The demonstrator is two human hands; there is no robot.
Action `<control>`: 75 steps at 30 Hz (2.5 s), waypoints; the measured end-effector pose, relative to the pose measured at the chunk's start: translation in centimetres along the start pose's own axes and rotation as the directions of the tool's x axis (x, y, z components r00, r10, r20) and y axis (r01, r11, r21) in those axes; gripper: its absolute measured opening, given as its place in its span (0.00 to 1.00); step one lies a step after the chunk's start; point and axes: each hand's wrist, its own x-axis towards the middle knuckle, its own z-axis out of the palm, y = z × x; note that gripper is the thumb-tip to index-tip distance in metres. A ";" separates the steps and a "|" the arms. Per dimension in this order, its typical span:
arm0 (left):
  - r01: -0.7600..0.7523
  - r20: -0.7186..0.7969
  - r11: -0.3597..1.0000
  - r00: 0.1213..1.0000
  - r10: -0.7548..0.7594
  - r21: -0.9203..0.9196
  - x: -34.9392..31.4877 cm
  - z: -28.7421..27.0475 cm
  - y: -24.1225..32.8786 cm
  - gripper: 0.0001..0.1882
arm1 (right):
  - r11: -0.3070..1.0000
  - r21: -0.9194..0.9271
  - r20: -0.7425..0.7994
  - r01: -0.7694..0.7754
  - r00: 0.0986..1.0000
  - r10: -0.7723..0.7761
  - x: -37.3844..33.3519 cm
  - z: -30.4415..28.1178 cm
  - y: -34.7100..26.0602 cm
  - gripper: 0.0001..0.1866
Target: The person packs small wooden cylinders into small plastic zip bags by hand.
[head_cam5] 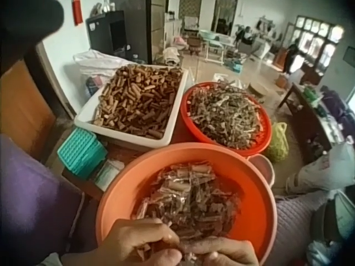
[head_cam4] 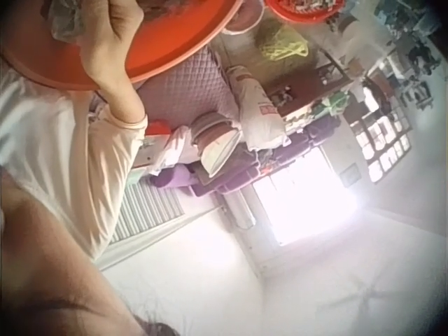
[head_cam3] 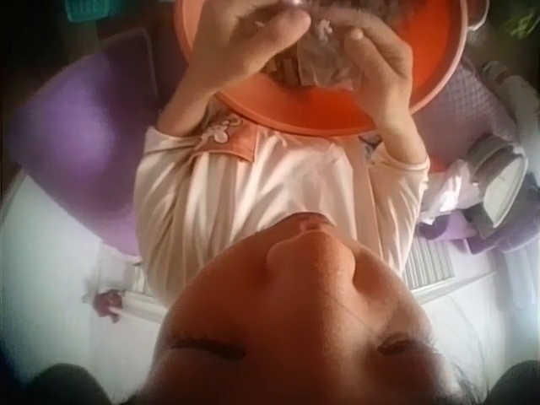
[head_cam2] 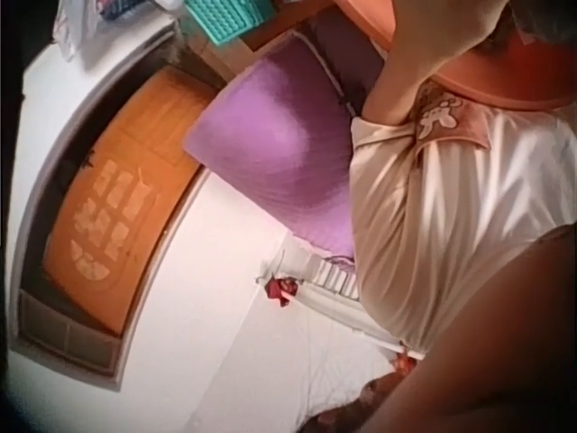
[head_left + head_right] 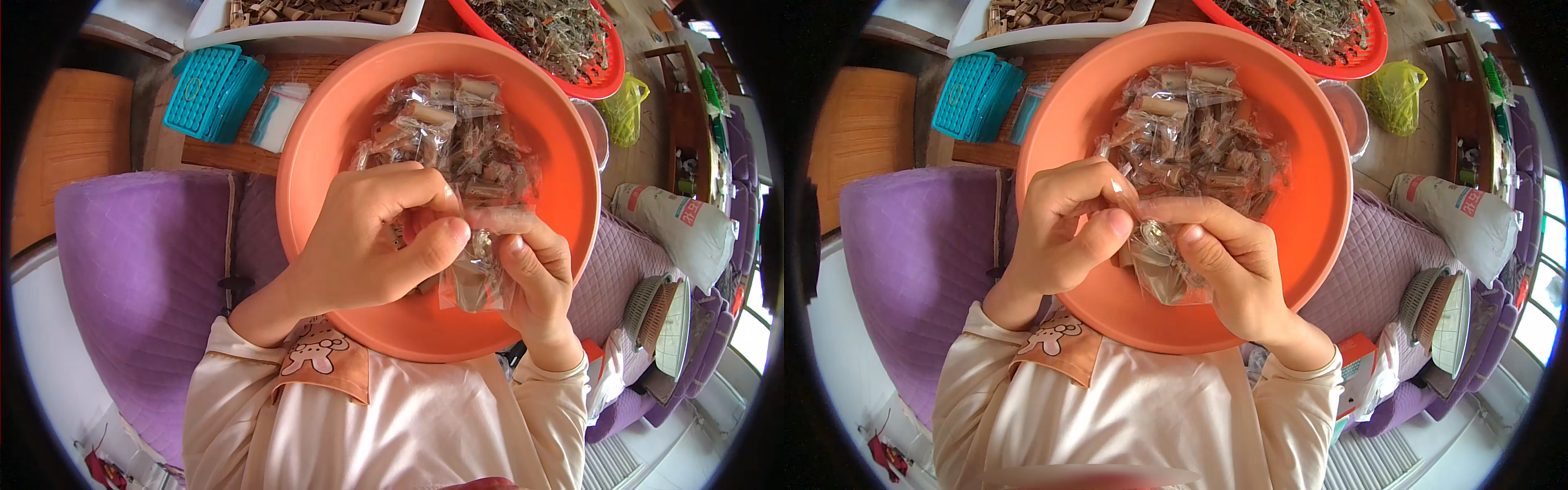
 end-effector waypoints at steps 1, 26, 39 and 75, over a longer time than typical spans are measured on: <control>0.015 0.003 1.000 1.000 -0.015 0.002 0.1 0.0 -0.1 0.06 | 0.998 -0.066 -0.003 -0.009 1.000 0.009 0.0 -0.1 0.0 0.15; -0.288 0.037 0.295 0.771 0.636 0.911 -0.4 -8.8 -2.8 0.07 | 0.937 0.343 -0.257 0.067 0.966 0.025 1.0 -5.0 -0.3 0.14; 0.203 -0.378 0.427 0.844 0.379 0.881 -0.2 -15.4 -15.9 0.12 | 0.327 -0.944 0.192 0.044 0.879 0.435 3.3 -2.1 4.5 0.17; 0.516 -0.619 0.449 0.777 0.111 0.729 1.9 -13.7 -15.0 0.17 | 0.752 -0.620 0.324 -0.223 0.801 0.504 -1.2 -6.9 -3.1 0.16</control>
